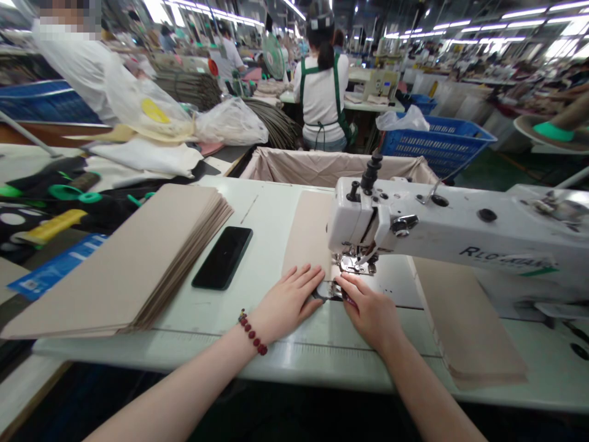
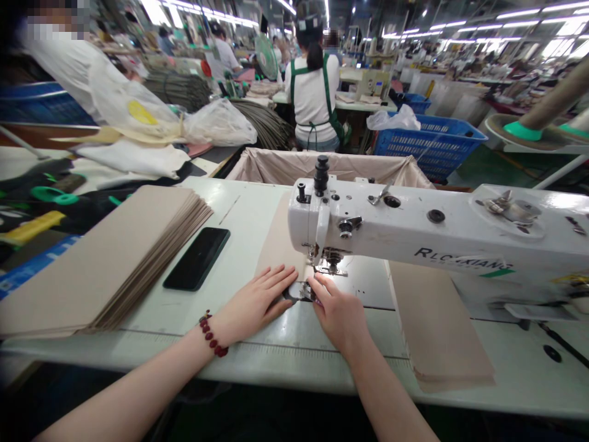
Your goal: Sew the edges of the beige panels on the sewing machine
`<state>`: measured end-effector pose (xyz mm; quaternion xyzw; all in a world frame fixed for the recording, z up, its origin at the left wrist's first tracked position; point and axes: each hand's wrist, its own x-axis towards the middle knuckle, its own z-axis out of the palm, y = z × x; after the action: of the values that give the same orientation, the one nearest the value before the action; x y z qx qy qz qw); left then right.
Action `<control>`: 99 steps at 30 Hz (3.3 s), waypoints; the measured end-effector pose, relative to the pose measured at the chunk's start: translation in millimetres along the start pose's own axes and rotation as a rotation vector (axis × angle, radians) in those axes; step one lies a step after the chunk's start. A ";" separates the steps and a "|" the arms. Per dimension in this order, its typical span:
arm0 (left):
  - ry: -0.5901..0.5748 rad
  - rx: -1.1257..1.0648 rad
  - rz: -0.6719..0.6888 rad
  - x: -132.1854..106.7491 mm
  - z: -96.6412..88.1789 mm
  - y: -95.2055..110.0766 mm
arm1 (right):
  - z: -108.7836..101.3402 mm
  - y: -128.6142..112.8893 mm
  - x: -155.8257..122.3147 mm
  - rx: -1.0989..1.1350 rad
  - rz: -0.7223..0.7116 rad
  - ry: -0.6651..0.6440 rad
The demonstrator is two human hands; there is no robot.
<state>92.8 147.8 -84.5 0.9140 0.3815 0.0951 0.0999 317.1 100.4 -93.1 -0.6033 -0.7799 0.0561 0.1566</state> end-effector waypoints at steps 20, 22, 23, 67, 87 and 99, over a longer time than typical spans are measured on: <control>0.049 0.023 -0.031 24.2 9.0 -13.3 | 2.4 3.8 0.0 0.045 -0.009 0.019; 0.051 0.022 -0.031 24.4 8.5 -12.9 | 1.9 3.4 0.2 0.046 -0.014 0.024; 0.053 0.022 -0.033 24.6 8.3 -12.8 | 1.6 3.1 0.4 0.046 -0.016 0.027; 0.249 0.133 -0.325 18.2 -6.5 -3.3 | -20.8 -10.3 -5.6 0.056 0.016 0.025; 0.024 -0.054 -0.043 -75.7 2.4 32.1 | -5.1 -28.9 -191.0 0.420 0.496 0.088; 0.023 -0.029 -0.025 -76.5 -0.4 32.5 | -0.7 -29.0 -176.6 0.096 0.383 0.120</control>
<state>61.9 70.6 -83.3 0.9064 0.3927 0.1100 0.1097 329.9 -76.7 -115.6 -0.7346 -0.6367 0.0860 0.2181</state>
